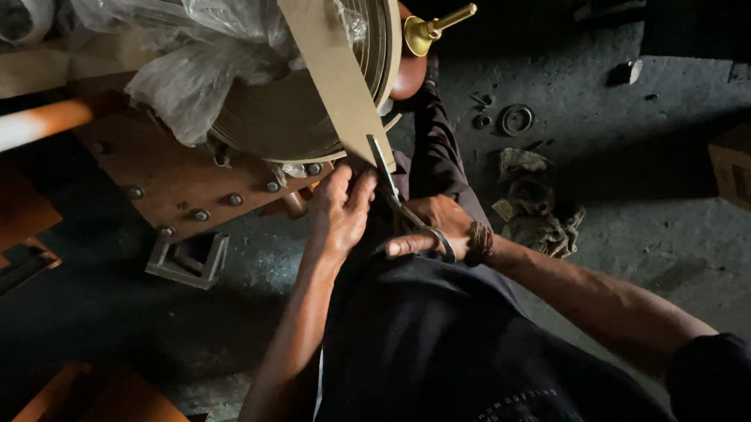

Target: The person uses shears to cut a strip of cardboard into smaller pieces. The person repeatedly positions the cardboard and cuts it, then places the cut pieces onto a nearby stack.

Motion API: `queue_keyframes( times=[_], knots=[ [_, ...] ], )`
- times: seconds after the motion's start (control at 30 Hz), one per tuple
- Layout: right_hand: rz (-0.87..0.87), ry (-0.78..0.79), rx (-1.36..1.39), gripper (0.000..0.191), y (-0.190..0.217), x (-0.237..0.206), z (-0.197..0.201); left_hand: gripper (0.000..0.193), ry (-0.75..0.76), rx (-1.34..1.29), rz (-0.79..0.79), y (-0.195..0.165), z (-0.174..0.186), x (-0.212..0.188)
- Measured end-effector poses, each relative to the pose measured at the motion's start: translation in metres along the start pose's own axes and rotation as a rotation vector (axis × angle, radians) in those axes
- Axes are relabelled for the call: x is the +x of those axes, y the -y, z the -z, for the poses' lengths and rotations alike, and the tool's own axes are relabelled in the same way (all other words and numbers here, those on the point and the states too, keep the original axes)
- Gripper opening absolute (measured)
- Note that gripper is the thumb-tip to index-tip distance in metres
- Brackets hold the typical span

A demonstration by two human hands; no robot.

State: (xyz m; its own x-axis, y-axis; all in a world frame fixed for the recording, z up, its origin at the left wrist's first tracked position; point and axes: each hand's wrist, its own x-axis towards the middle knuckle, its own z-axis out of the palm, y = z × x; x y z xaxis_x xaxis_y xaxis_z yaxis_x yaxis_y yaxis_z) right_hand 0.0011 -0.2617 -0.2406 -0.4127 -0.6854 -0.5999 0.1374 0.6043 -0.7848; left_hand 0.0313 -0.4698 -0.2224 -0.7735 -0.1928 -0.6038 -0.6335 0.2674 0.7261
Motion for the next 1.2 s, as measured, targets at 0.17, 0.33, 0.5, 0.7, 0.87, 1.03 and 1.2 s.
queue_keyframes(
  times=[0.17, 0.33, 0.5, 0.7, 0.87, 1.03, 1.2],
  knots=[
    [0.017, -0.082, 0.184, 0.064, 0.011, -0.004, -0.016, 0.023, 0.073, -0.143, 0.006, -0.004, 0.005, 0.002],
    [0.090, -0.009, 0.269, 0.070, 0.011, -0.004, -0.028, 0.022, 0.096, -0.239, -0.030, -0.012, 0.014, 0.000],
    [0.193, 0.330, 0.120, 0.096, -0.016, -0.016, -0.016, 0.023, -0.043, -0.166, -0.063, -0.010, 0.036, -0.011],
    [0.218, 0.486, -0.037, 0.090, -0.008, 0.011, 0.035, 0.028, -0.156, -0.437, -0.171, 0.007, 0.044, -0.017],
    [0.085, 0.697, -0.011, 0.087, 0.034, 0.055, 0.059, 0.037, -0.418, -0.062, -0.092, 0.023, 0.048, -0.021],
    [0.050, 0.693, -0.135, 0.080, 0.063, 0.070, 0.061, 0.033, -0.566, -0.374, -0.061, 0.022, 0.046, -0.026],
    [0.123, 0.794, -0.141, 0.066, 0.068, 0.084, 0.061, 0.028, -0.588, -0.534, 0.027, 0.007, 0.038, -0.023]
  ],
)
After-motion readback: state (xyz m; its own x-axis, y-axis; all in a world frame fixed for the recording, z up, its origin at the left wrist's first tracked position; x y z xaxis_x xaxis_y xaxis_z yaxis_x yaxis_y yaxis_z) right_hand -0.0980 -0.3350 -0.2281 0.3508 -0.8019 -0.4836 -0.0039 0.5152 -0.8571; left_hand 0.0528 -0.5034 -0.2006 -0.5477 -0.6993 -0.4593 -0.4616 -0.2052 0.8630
